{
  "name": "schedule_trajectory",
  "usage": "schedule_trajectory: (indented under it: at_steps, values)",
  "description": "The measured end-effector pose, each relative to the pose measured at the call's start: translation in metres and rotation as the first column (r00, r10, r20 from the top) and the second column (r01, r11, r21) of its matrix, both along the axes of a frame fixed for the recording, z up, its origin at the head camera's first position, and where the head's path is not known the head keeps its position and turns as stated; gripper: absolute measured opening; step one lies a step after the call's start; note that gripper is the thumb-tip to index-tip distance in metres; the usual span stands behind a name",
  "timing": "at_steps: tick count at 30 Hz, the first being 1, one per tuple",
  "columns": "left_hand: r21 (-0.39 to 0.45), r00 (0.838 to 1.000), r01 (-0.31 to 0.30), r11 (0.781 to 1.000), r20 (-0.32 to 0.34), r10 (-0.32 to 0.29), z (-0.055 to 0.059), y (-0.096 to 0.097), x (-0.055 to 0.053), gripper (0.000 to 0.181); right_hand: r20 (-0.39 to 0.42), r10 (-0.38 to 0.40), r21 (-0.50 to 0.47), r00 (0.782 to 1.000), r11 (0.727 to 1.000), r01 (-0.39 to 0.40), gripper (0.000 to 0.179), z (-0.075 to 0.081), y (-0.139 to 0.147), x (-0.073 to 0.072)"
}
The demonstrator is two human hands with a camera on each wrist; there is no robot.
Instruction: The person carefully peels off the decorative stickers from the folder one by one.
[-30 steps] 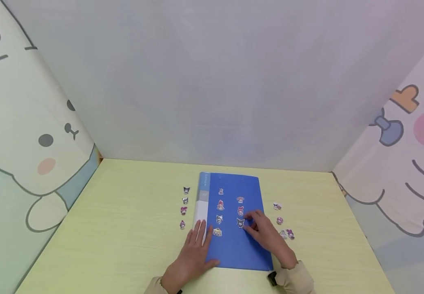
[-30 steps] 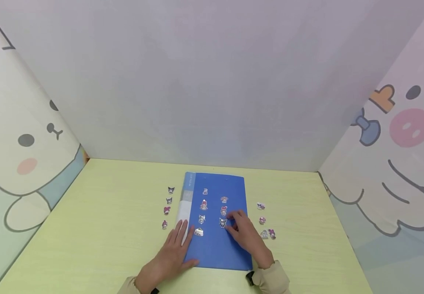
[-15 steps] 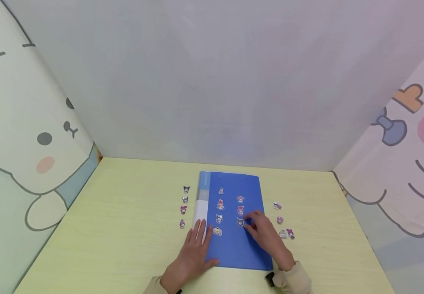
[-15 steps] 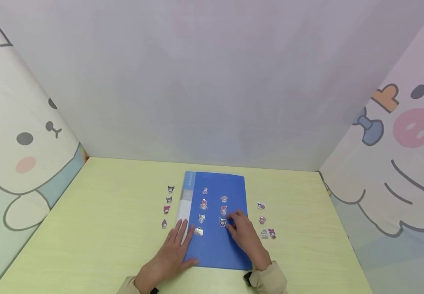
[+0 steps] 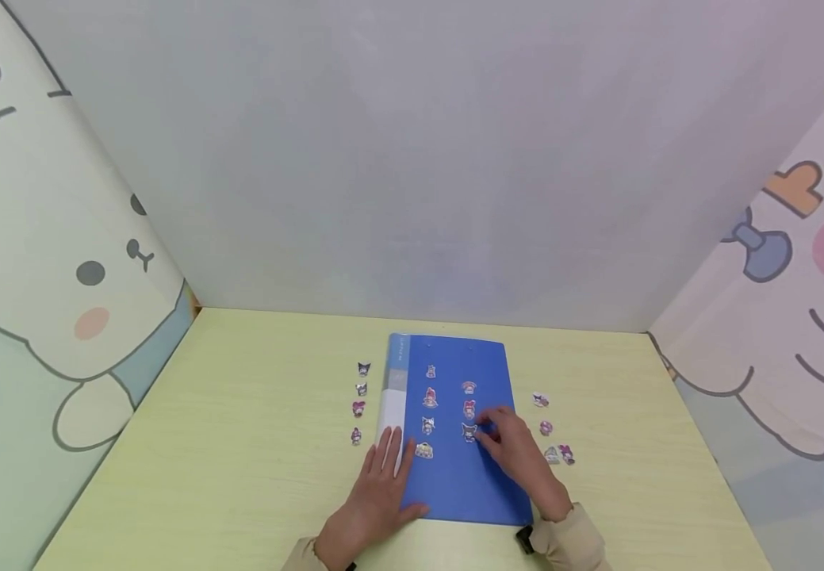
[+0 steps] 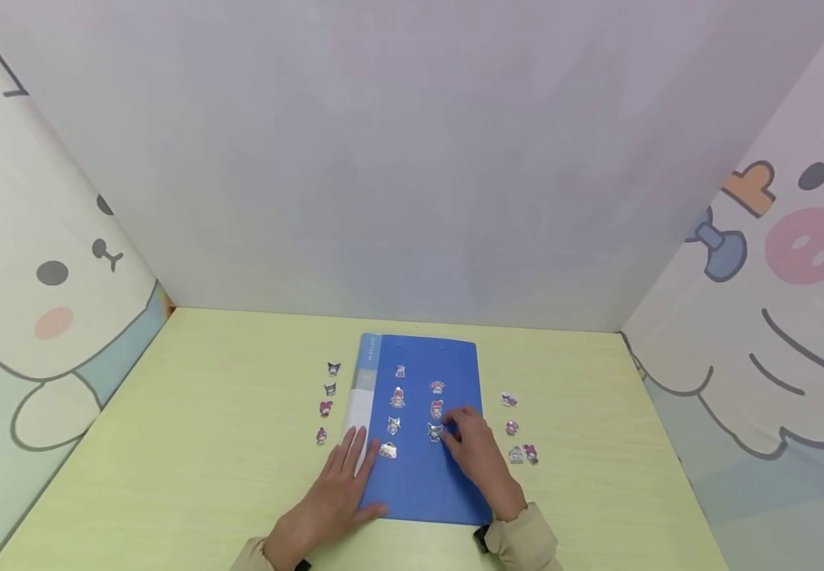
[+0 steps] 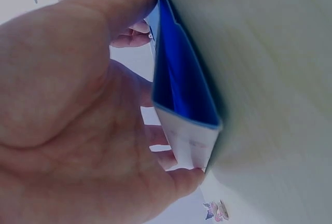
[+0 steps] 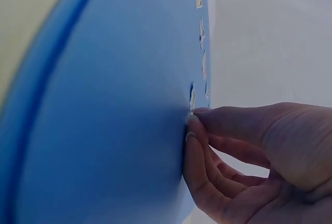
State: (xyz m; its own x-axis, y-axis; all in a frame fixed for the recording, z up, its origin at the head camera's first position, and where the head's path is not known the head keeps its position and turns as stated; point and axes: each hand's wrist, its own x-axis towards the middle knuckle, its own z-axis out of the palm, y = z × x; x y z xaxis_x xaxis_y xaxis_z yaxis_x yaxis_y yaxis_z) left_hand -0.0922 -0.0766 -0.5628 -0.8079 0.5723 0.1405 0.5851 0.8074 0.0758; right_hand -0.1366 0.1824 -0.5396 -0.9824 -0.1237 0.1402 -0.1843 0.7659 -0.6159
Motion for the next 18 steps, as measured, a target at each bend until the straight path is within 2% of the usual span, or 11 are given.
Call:
schedule_trajectory:
  at_steps: [3, 5, 10, 14, 18]
  values:
    - [-0.004, 0.999, -0.003, 1.0, -0.035, 0.003, -0.006, 0.0, -0.001, 0.097, 0.009, 0.025, 0.012, 1.0, 1.0, -0.025, 0.016, -0.001, 0.0, -0.001]
    - [0.002, 1.0, -0.001, 1.0, -0.013, 0.001, -0.005, 0.0, 0.0, 0.096, 0.012, 0.045, 0.018, 0.999, 0.999, -0.045, 0.018, -0.001, 0.0, -0.001]
    - [0.009, 0.998, 0.004, 1.0, 0.067, -0.005, 0.01, 0.001, 0.002, 0.094, 0.001, 0.104, 0.031, 0.995, 0.994, -0.104, 0.021, -0.002, 0.0, -0.002]
    - [-0.013, 0.995, -0.009, 1.0, 0.103, 0.01, 0.023, 0.003, 0.003, 0.094, -0.03, 0.148, 0.036, 0.989, 0.989, -0.147, 0.019, -0.002, 0.001, -0.002]
    - [-0.043, 0.988, -0.028, 0.999, 0.147, 0.034, 0.029, 0.004, 0.003, 0.094, -0.039, 0.165, 0.037, 0.986, 0.986, -0.164, 0.022, -0.002, 0.003, -0.003]
